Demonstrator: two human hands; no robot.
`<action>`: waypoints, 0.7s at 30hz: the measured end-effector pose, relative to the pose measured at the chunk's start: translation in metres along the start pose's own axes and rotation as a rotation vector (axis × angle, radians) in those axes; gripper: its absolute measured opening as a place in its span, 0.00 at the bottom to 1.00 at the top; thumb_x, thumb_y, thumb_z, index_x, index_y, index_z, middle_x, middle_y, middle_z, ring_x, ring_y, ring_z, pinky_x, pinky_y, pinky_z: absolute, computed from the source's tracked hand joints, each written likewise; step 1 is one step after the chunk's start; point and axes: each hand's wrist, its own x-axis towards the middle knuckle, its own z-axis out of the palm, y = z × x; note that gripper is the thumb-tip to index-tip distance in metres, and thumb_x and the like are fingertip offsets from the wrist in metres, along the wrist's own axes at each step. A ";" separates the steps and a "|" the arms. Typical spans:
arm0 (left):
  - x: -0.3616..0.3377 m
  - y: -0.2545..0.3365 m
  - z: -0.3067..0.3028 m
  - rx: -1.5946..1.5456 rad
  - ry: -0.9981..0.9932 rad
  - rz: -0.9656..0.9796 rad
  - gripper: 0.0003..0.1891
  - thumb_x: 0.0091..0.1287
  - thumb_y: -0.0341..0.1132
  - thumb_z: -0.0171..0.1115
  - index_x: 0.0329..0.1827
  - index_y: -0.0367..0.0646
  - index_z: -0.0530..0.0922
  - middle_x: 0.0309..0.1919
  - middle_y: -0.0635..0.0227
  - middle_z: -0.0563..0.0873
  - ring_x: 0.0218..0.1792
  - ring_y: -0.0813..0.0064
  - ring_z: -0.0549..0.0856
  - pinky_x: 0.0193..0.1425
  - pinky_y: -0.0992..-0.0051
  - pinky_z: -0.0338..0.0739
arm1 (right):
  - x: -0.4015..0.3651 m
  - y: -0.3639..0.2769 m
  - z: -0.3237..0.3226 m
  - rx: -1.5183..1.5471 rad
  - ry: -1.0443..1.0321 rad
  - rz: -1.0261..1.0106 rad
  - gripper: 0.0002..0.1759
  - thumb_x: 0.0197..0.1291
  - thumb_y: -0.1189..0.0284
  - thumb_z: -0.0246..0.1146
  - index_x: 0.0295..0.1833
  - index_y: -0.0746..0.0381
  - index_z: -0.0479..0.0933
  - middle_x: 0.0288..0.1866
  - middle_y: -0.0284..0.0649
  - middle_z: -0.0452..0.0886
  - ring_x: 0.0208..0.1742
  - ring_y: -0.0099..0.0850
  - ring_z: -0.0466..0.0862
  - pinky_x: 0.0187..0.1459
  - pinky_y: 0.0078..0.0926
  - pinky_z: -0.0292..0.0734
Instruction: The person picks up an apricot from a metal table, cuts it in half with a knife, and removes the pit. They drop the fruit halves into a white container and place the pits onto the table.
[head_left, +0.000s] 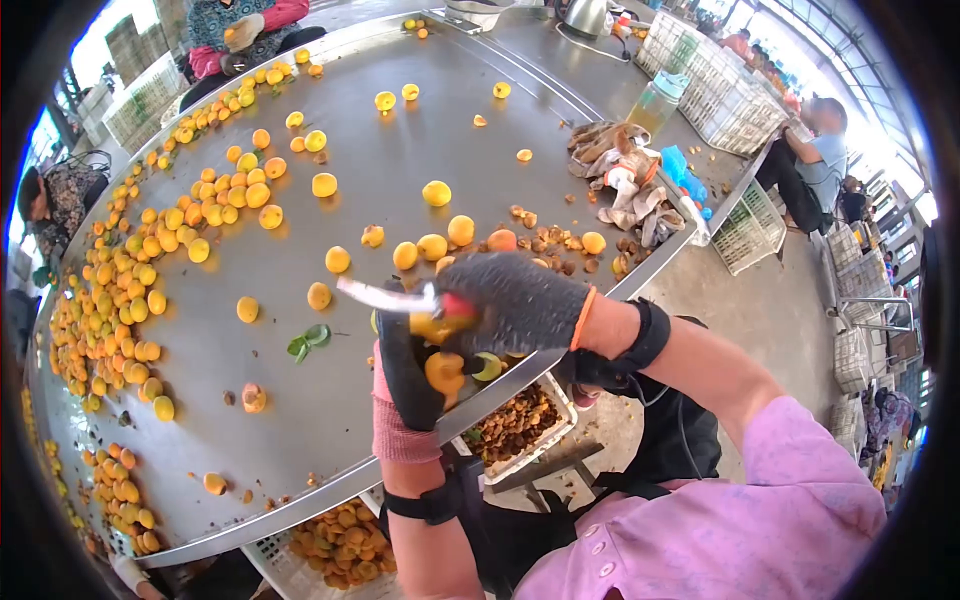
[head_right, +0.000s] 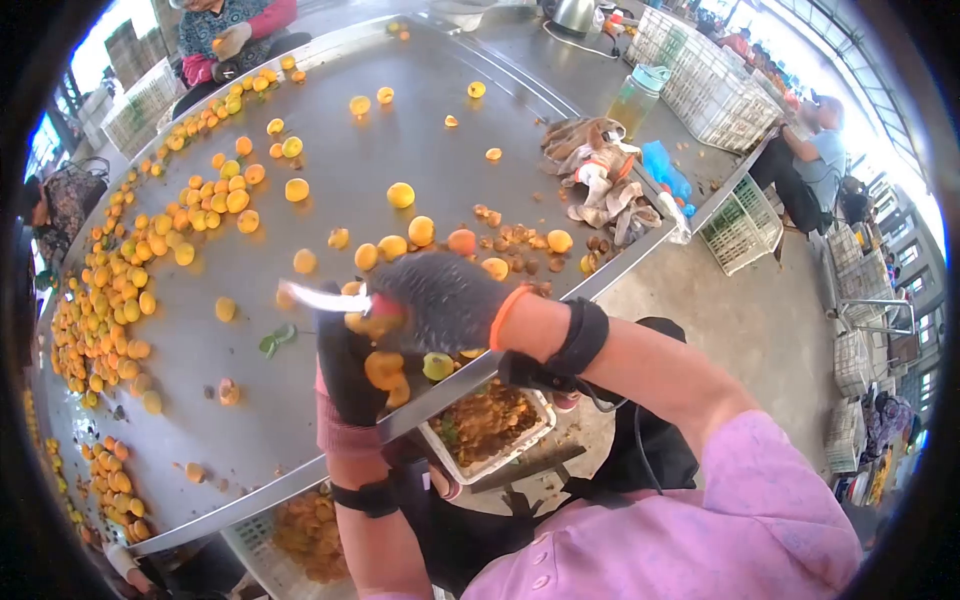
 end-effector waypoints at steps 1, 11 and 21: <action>-0.001 -0.005 0.002 0.339 0.017 0.287 0.24 0.67 0.44 0.51 0.59 0.36 0.65 0.42 0.61 0.79 0.41 0.70 0.82 0.42 0.72 0.79 | 0.003 -0.012 0.002 -0.016 -0.036 0.012 0.25 0.44 0.62 0.71 0.45 0.65 0.74 0.37 0.49 0.77 0.39 0.44 0.78 0.42 0.35 0.72; 0.006 0.005 0.006 -0.435 0.235 0.116 0.26 0.63 0.40 0.57 0.60 0.35 0.64 0.51 0.53 0.76 0.48 0.63 0.81 0.45 0.70 0.80 | 0.005 -0.014 -0.016 0.527 0.149 0.375 0.15 0.49 0.65 0.67 0.36 0.65 0.75 0.24 0.41 0.76 0.28 0.41 0.78 0.34 0.34 0.72; 0.011 0.030 -0.035 -0.788 0.095 0.037 0.30 0.67 0.53 0.44 0.59 0.33 0.68 0.42 0.52 0.80 0.34 0.68 0.81 0.26 0.76 0.79 | 0.011 0.061 0.045 -0.223 -0.075 0.037 0.15 0.43 0.73 0.65 0.40 0.62 0.73 0.33 0.48 0.78 0.37 0.47 0.79 0.38 0.39 0.74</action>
